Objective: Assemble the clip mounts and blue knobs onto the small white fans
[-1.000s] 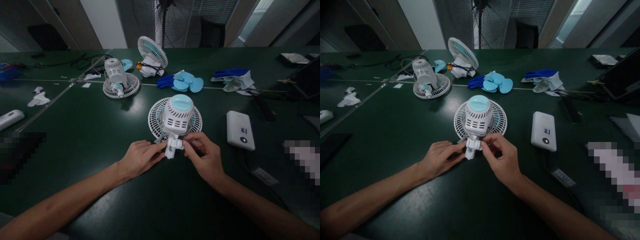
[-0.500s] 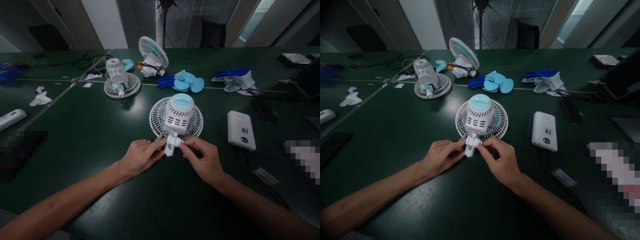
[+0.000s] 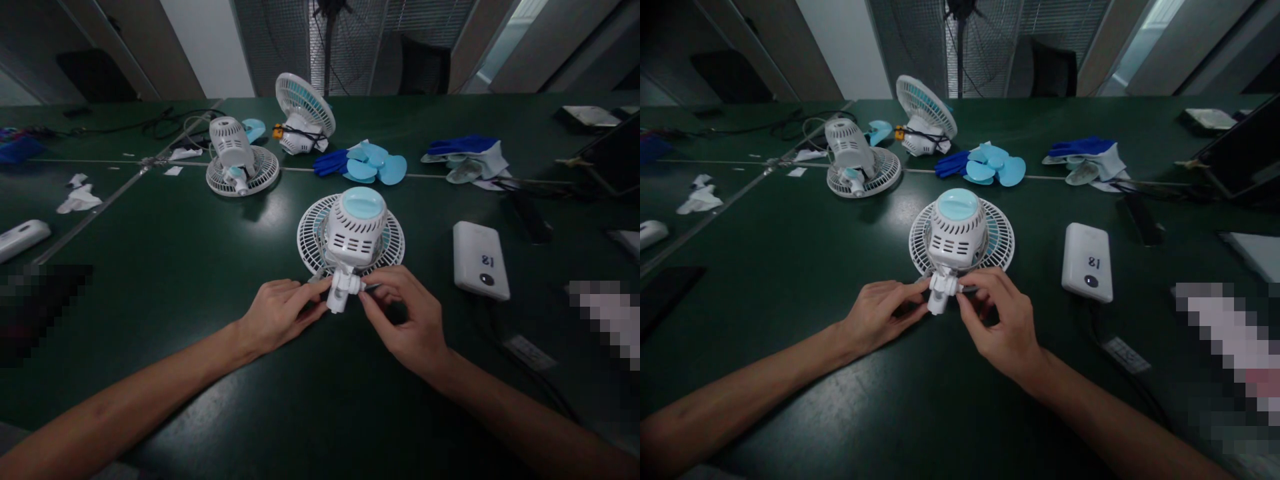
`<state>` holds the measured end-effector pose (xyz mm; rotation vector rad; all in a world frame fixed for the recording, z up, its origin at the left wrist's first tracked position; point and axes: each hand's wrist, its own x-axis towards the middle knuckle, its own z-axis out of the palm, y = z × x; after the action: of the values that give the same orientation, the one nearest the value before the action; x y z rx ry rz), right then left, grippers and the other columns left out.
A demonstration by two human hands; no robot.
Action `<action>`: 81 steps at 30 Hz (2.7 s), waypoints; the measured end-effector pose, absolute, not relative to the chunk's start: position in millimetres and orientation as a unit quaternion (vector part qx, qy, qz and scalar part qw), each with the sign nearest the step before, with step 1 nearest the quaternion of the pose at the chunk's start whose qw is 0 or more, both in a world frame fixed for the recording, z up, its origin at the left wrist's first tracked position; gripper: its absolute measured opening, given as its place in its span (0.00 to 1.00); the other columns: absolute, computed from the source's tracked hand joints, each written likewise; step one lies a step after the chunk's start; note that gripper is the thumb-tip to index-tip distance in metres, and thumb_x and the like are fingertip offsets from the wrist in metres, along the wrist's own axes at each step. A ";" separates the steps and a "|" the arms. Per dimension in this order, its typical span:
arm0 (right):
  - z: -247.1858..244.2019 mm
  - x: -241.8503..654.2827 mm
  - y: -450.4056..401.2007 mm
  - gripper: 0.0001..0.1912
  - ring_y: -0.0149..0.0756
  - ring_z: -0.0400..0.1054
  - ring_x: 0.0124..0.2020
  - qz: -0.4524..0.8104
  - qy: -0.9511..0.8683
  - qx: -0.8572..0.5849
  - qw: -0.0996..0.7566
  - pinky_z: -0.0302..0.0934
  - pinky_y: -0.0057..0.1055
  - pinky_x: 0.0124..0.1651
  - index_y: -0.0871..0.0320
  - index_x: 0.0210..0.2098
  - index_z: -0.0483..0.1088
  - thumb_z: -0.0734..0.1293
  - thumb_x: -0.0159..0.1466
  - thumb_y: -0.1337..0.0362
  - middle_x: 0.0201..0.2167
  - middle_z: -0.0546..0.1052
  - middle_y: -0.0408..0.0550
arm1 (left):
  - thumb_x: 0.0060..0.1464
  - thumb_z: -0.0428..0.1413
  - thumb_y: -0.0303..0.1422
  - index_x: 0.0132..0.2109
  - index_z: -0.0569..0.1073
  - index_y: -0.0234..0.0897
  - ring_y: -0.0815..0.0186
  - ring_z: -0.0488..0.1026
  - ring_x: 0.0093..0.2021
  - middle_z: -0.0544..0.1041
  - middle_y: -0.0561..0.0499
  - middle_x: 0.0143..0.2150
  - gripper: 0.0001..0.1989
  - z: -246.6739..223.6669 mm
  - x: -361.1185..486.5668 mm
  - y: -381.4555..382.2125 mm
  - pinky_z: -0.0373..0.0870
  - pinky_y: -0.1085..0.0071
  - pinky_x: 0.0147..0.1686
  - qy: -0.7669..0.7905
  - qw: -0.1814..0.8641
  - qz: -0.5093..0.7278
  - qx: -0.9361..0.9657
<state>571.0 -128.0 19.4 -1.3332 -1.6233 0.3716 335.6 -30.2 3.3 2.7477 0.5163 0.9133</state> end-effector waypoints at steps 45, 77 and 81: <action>19.1 575.6 -122.0 0.09 0.32 0.71 0.31 0.223 -0.653 -0.579 0.435 0.65 0.31 0.31 0.55 0.35 0.74 0.65 0.73 0.63 0.32 0.75 0.43 | 0.68 0.57 0.37 0.62 0.65 0.35 0.68 0.80 0.28 0.83 0.53 0.36 0.20 8.8 337.5 -32.1 0.77 0.71 0.31 0.193 0.114 0.292 0.930; 16.5 573.9 -124.6 0.04 0.31 0.72 0.34 0.185 -0.649 -0.580 0.456 0.68 0.30 0.31 0.54 0.44 0.74 0.68 0.71 0.64 0.42 0.76 0.46 | 0.67 0.57 0.36 0.63 0.64 0.35 0.68 0.80 0.29 0.83 0.53 0.36 0.21 7.7 336.5 -32.4 0.77 0.71 0.32 0.198 0.119 0.282 0.931; 16.1 576.6 -119.7 0.09 0.33 0.72 0.36 0.245 -0.640 -0.579 0.443 0.66 0.32 0.33 0.55 0.37 0.75 0.65 0.73 0.62 0.40 0.76 0.46 | 0.67 0.57 0.36 0.64 0.64 0.34 0.67 0.80 0.30 0.82 0.53 0.36 0.22 7.8 336.3 -31.8 0.77 0.71 0.33 0.192 0.122 0.281 0.932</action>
<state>576.6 -119.7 16.1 -1.4356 -1.5870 0.6073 336.3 -31.8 7.8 2.7215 0.5598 0.8199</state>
